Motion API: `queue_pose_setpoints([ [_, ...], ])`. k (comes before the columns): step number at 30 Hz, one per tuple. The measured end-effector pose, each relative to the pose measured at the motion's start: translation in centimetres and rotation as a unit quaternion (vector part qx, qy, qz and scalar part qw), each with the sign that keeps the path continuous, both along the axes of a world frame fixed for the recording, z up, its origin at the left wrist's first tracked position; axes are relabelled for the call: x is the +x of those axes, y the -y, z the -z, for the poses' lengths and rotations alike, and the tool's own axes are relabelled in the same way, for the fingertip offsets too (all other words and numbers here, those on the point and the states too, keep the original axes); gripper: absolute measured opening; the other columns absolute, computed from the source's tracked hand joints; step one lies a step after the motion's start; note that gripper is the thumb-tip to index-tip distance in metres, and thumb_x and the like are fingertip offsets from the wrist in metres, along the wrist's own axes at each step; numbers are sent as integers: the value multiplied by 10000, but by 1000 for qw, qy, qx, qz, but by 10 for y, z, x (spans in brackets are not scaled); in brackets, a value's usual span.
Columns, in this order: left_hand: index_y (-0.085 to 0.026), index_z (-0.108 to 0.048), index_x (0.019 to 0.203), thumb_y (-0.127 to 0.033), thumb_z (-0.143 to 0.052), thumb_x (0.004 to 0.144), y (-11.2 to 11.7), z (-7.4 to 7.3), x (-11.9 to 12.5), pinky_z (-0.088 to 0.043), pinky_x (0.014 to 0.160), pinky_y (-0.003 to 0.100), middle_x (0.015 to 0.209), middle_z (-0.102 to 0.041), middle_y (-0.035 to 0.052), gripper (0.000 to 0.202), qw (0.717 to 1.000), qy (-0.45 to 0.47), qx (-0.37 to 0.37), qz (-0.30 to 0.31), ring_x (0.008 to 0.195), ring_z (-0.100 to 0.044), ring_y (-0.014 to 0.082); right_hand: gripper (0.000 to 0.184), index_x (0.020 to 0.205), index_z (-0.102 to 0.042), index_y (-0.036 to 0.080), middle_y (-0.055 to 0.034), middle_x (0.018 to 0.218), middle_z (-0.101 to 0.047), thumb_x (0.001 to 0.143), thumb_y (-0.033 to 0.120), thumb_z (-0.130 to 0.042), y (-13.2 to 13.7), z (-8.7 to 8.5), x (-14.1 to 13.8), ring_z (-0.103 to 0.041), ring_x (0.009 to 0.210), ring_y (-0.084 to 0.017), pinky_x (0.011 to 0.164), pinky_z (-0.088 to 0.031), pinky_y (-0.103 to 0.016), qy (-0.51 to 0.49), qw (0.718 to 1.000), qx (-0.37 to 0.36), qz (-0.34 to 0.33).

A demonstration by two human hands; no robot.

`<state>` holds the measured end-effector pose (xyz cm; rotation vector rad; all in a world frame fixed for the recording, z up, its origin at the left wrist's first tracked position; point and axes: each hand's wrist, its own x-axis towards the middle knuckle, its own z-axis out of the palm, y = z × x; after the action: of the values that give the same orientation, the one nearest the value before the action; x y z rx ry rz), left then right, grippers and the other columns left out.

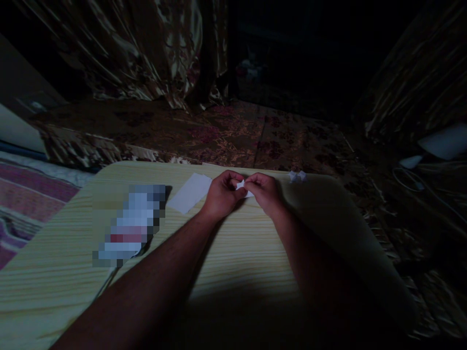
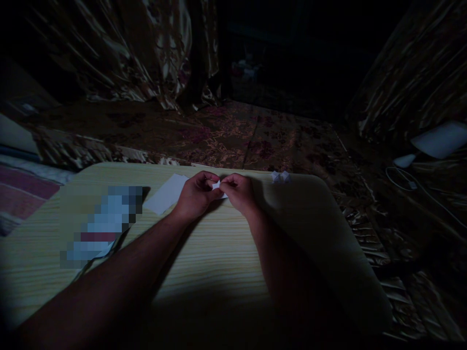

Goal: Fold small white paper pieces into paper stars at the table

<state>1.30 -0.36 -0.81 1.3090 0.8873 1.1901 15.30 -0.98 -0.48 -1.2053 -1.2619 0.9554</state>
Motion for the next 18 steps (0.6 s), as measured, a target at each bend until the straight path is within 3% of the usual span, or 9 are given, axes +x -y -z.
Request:
queue_pose_setpoints([
  [10,-171,-595,914,-190,-758,622,-1,-3,-1,-400,508,212,645,-597,-37,335,999,10,-12,-28,526,-512,90,129,736,-639,167,9,668,-628,671,277,-658,0,-2,0,-555,614,-125,567,-413,-239,-32,999,-8,-10],
  [18,-167,-612,937,-191,-760,610,0,-5,-1,-427,533,227,656,-602,-36,360,998,26,-27,-40,541,-529,99,83,675,-622,168,26,580,-582,656,248,-637,2,-3,0,-506,538,-108,518,-382,-237,6,1000,-13,10],
])
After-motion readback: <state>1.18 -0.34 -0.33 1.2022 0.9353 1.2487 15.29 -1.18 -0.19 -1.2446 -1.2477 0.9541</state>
